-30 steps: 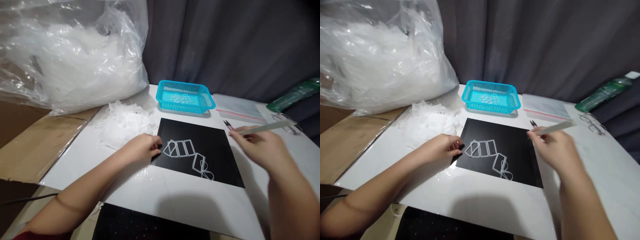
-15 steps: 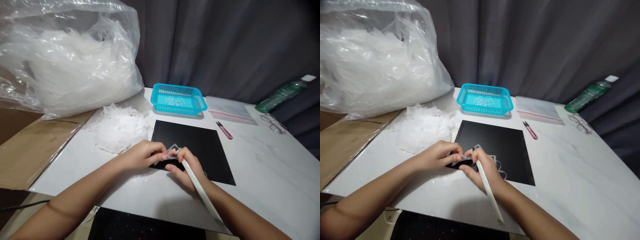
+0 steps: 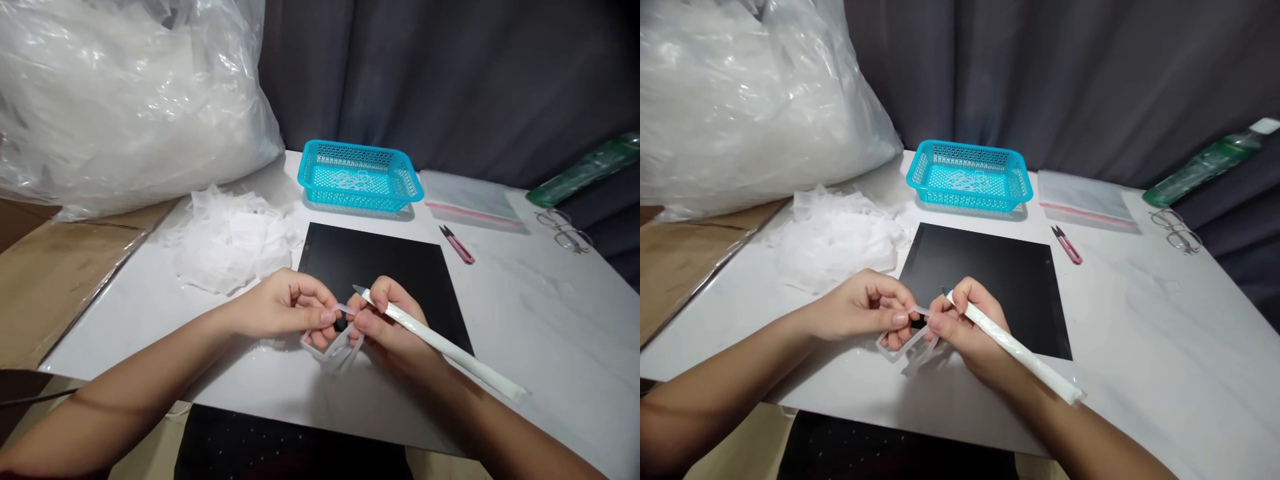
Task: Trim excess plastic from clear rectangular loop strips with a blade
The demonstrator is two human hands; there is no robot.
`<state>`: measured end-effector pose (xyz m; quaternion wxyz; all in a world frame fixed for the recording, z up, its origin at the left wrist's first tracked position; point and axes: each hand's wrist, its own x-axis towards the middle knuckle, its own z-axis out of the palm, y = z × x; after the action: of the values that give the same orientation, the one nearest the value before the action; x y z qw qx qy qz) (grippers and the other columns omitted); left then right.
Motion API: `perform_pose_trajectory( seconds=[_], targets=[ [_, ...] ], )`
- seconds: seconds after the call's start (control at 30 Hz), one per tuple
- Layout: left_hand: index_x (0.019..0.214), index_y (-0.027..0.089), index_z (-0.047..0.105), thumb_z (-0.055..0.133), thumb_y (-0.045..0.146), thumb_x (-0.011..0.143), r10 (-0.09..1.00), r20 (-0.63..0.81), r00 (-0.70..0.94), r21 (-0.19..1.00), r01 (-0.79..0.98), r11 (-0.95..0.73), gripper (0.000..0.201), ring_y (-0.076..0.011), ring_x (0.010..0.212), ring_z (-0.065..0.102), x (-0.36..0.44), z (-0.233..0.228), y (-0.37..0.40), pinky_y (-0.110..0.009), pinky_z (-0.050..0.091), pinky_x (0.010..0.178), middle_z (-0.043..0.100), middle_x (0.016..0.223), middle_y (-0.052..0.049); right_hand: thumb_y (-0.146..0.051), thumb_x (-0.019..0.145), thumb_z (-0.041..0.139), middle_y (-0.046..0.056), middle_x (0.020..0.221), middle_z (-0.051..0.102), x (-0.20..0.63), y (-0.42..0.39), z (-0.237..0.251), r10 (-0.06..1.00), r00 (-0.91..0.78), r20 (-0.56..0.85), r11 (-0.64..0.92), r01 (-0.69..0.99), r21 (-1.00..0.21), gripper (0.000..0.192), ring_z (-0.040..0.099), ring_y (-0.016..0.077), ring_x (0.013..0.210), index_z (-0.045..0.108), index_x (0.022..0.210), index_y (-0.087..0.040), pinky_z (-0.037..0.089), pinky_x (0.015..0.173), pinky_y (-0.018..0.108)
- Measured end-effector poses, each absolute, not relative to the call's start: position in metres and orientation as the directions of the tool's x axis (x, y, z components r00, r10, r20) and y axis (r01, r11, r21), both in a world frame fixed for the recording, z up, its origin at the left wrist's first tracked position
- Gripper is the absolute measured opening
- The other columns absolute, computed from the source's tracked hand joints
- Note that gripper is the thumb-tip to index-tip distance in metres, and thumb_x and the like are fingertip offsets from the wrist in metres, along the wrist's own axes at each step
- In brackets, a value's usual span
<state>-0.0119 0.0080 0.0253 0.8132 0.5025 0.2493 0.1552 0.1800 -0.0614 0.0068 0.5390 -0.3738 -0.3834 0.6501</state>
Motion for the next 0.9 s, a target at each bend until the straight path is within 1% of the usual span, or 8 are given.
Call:
perform_pose_trajectory(
  seconds=[0.17, 0.5, 0.57, 0.67, 0.73, 0.77, 0.83, 0.9],
  targets=[
    [0.083, 0.012, 0.069, 0.074, 0.021, 0.08, 0.498, -0.253, 0.83, 0.892, 0.001, 0.451, 0.011, -0.0073, 0.057, 0.067, -0.011, 0.0265, 0.0081, -0.012, 0.052, 0.05, 0.073, 0.068, -0.001, -0.025, 0.072, 0.078, -0.005, 0.069, 0.061, 0.1793, -0.061, 0.0077, 0.977, -0.176, -0.119, -0.189, -0.465, -0.865, 0.042, 0.06, 0.0085, 0.052, 0.036, 0.072, -0.022, 0.048, 0.048, 0.02],
    [0.082, 0.011, 0.067, 0.071, 0.026, 0.082, 0.484, -0.291, 0.825, 0.909, 0.081, 0.409, 0.015, -0.0089, 0.055, 0.065, -0.0099, 0.0276, 0.0082, -0.015, 0.05, 0.05, 0.07, 0.064, -0.002, -0.02, 0.075, 0.076, -0.005, 0.072, 0.064, 0.1792, -0.062, 0.0072, 0.972, -0.22, -0.081, -0.182, -0.489, -0.853, 0.038, 0.063, 0.0083, 0.053, 0.038, 0.073, -0.022, 0.052, 0.05, 0.02],
    [0.082, 0.011, 0.067, 0.068, 0.026, 0.082, 0.525, -0.264, 0.809, 0.942, 0.1, 0.32, 0.015, -0.0096, 0.056, 0.064, -0.0094, 0.0271, 0.0077, -0.017, 0.05, 0.051, 0.069, 0.065, -0.002, -0.019, 0.077, 0.075, -0.004, 0.073, 0.064, 0.1793, -0.0628, 0.0061, 0.973, -0.215, -0.079, -0.175, -0.473, -0.864, 0.037, 0.063, 0.0084, 0.054, 0.039, 0.073, -0.021, 0.052, 0.051, 0.02],
    [0.082, 0.011, 0.067, 0.065, 0.022, 0.081, 0.66, -0.119, 0.742, 0.989, 0.147, 0.013, 0.012, -0.0094, 0.059, 0.061, -0.0085, 0.0262, 0.0063, -0.017, 0.046, 0.053, 0.067, 0.067, -0.002, -0.018, 0.078, 0.074, -0.003, 0.074, 0.065, 0.1787, -0.0645, 0.0047, 0.977, -0.195, -0.084, -0.162, -0.431, -0.888, 0.035, 0.064, 0.009, 0.056, 0.04, 0.073, -0.021, 0.052, 0.052, 0.021],
    [0.08, 0.01, 0.068, 0.063, 0.021, 0.081, 0.706, -0.023, 0.707, 0.964, 0.203, -0.173, 0.012, -0.0087, 0.056, 0.056, -0.0081, 0.0255, 0.0055, -0.018, 0.041, 0.051, 0.064, 0.064, -0.002, -0.018, 0.079, 0.074, -0.003, 0.075, 0.065, 0.1783, -0.0656, 0.0049, 0.979, -0.186, -0.088, -0.156, -0.39, -0.907, 0.035, 0.064, 0.0096, 0.057, 0.04, 0.072, -0.021, 0.052, 0.053, 0.022],
    [0.078, 0.01, 0.068, 0.062, 0.021, 0.082, 0.714, 0.001, 0.7, 0.948, 0.227, -0.224, 0.013, -0.0082, 0.054, 0.053, -0.0079, 0.0251, 0.0054, -0.018, 0.039, 0.05, 0.062, 0.061, -0.001, -0.018, 0.079, 0.073, -0.003, 0.075, 0.066, 0.1782, -0.0659, 0.0053, 0.978, -0.19, -0.091, -0.157, -0.369, -0.916, 0.035, 0.065, 0.01, 0.058, 0.04, 0.072, -0.021, 0.053, 0.054, 0.022],
    [0.075, 0.01, 0.066, 0.058, 0.023, 0.085, 0.717, 0.001, 0.697, 0.939, 0.247, -0.241, 0.018, -0.0074, 0.052, 0.047, -0.0078, 0.0236, 0.0058, -0.018, 0.035, 0.048, 0.057, 0.058, 0.001, -0.019, 0.08, 0.073, -0.002, 0.076, 0.067, 0.1785, -0.0659, 0.0062, 0.972, -0.209, -0.103, -0.171, -0.338, -0.925, 0.034, 0.066, 0.0109, 0.061, 0.04, 0.073, -0.021, 0.055, 0.057, 0.023],
    [0.079, 0.011, 0.064, 0.055, 0.027, 0.088, 0.708, -0.029, 0.706, 0.957, 0.224, -0.185, 0.02, -0.0076, 0.053, 0.046, -0.0073, 0.0213, 0.0072, -0.019, 0.035, 0.049, 0.054, 0.059, 0.002, -0.019, 0.08, 0.073, -0.001, 0.079, 0.068, 0.1793, -0.065, 0.0062, 0.968, -0.232, -0.098, -0.174, -0.331, -0.927, 0.033, 0.068, 0.0118, 0.064, 0.041, 0.074, -0.021, 0.057, 0.06, 0.025]
  ],
)
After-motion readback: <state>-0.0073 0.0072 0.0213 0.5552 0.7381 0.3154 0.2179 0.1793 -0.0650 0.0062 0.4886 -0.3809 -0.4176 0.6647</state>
